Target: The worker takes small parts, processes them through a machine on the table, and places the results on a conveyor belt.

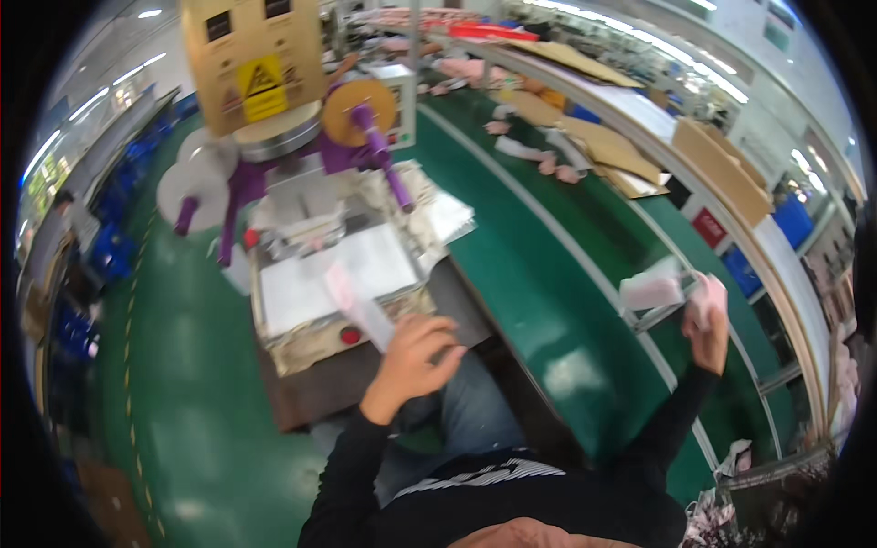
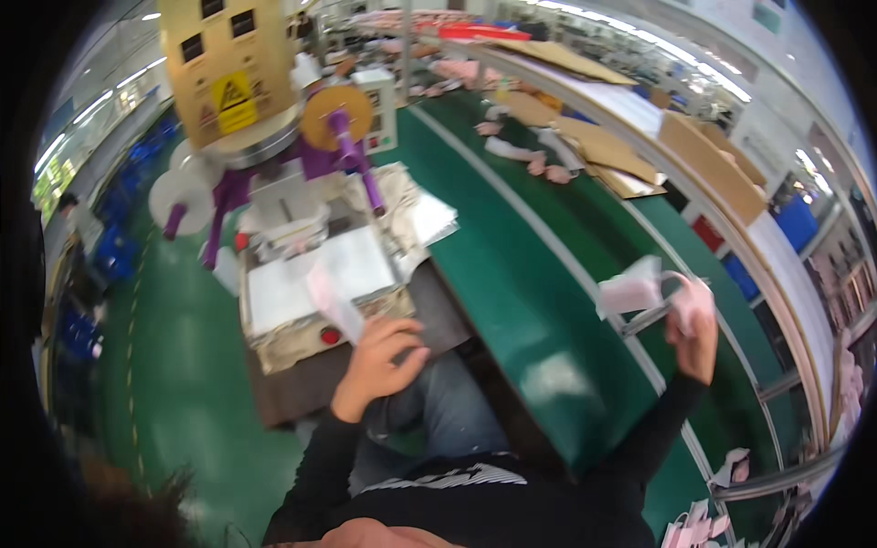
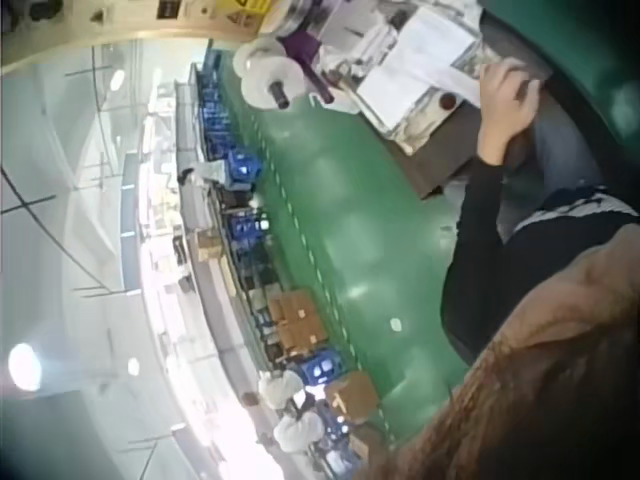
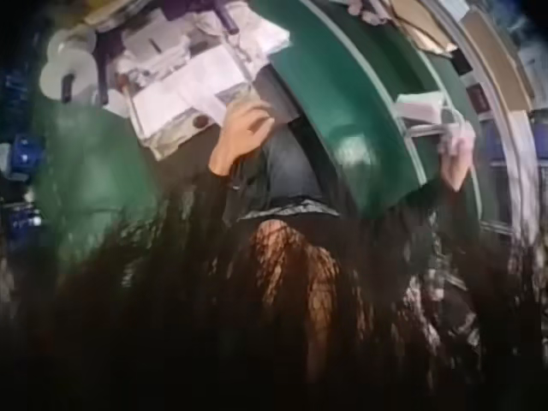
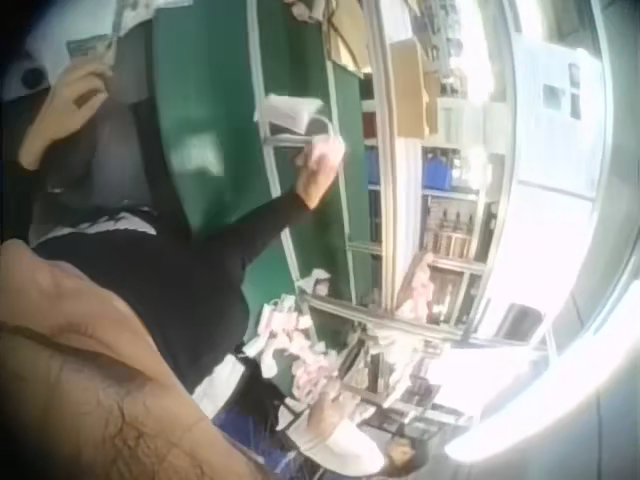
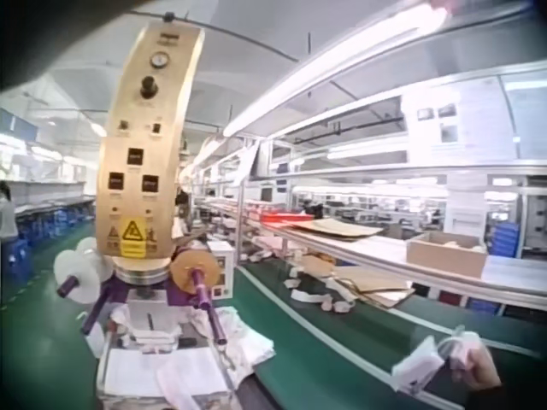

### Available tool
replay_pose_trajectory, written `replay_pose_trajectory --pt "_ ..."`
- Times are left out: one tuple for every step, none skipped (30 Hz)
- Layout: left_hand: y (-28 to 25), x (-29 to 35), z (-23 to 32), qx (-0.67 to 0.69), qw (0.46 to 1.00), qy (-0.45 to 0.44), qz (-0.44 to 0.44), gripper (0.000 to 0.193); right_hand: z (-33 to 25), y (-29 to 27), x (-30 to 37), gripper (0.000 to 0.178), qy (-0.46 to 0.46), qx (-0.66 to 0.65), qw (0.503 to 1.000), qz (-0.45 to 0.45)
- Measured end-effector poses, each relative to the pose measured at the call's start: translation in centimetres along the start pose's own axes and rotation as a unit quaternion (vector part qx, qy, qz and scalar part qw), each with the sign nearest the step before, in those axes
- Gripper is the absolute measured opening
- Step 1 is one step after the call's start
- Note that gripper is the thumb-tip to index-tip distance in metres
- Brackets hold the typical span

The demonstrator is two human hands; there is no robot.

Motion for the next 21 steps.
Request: replay_pose_trajectory --pt "0.2 0.4 -2.0 -0.015 1.000 -0.020 -0.001 0.012 -0.1 -6.0 3.1 0.061 0.006 -0.003 0.990 0.139" --pt "-0.2 1.0 -4.0 -0.054 0.997 -0.045 0.024 0.010 0.2 -12.2 6.3 0.050 0.042 0.067 0.973 0.215" --pt "-0.7 2.0 -6.6 -0.083 0.994 -0.064 0.019 0.010 0.2 -16.9 9.3 0.045 0.069 0.106 0.953 0.275" --pt "-1.6 2.5 -9.0 -0.088 0.990 -0.108 0.009 0.010 0.0 -20.2 11.8 0.040 0.100 0.141 0.927 0.334" --pt "-2.7 2.8 -10.9 -0.156 0.981 -0.099 0.051 0.011 -0.7 -22.0 13.5 0.040 0.121 0.184 0.892 0.396" --pt "-4.1 3.0 -13.2 -0.183 0.973 -0.135 0.042 0.013 -0.8 -23.6 14.6 0.039 0.146 0.220 0.852 0.451" --pt "-5.4 3.0 -15.0 -0.202 0.963 -0.173 0.050 0.016 -0.2 -25.9 15.1 0.045 0.172 0.248 0.835 0.459" --pt "-6.6 3.2 -17.2 -0.168 0.957 -0.223 0.081 0.018 0.4 -29.5 15.7 0.048 0.212 0.317 0.783 0.492" --pt "-7.5 3.5 -19.3 -0.203 0.940 -0.268 0.061 0.018 1.1 -30.5 14.5 0.052 0.239 0.491 0.682 0.486" --pt "-7.7 3.5 -20.9 -0.204 0.941 -0.264 0.059 0.018 2.0 -31.2 13.0 0.055 0.255 0.646 0.554 0.459" --pt "-8.2 3.9 -22.0 -0.283 0.920 -0.260 0.072 0.021 3.0 -29.7 10.5 0.059 0.322 0.689 0.524 0.385" --pt "-9.1 4.8 -23.2 -0.363 0.891 -0.257 0.085 0.026 3.4 -25.7 5.8 0.062 0.349 0.716 0.514 0.319" --pt "-9.4 7.2 -25.5 -0.375 0.867 -0.319 0.081 0.032 3.5 -21.4 1.1 0.066 0.367 0.741 0.502 0.254" --pt "-8.9 6.8 -25.7 -0.374 0.868 -0.317 0.079 0.032 4.5 -19.7 -3.3 0.069 0.288 0.724 0.596 0.196" --pt "-8.1 6.0 -25.8 -0.363 0.867 -0.335 0.058 0.032 6.0 -17.4 -7.6 0.072 0.204 0.747 0.596 0.213" --pt "-8.0 5.9 -25.5 -0.364 0.860 -0.358 0.034 0.032 6.5 -11.7 -12.6 0.071 0.205 0.710 0.651 0.173" --pt "-8.1 6.2 -25.8 -0.399 0.847 -0.351 0.004 0.033 8.0 -6.9 -17.0 0.064 0.107 0.699 0.699 0.107" --pt "-7.5 5.8 -26.1 -0.379 0.849 -0.367 -0.009 0.033 11.6 -5.4 -21.3 0.057 0.026 0.695 0.714 0.083" --pt "-8.3 6.1 -25.8 -0.400 0.831 -0.386 -0.029 0.033 13.2 1.2 -25.3 0.053 0.036 0.605 0.795 -0.024" --pt "-8.6 6.4 -25.8 -0.411 0.816 -0.403 -0.045 0.032 15.7 5.1 -28.8 0.051 0.067 0.522 0.843 -0.109" --pt "-8.5 6.2 -26.0 -0.412 0.814 -0.406 -0.047 0.032 18.9 6.6 -32.2 0.050 0.027 0.548 0.824 -0.145"
Point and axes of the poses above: each hand's wrist, its own x-axis away from the middle knuckle, its own y-axis out of the palm, z = x × y, the point moved 4 cm from there along -x, towards the middle knuckle, and after that the axes turned 10 degrees about y, right-handed, at the moved point
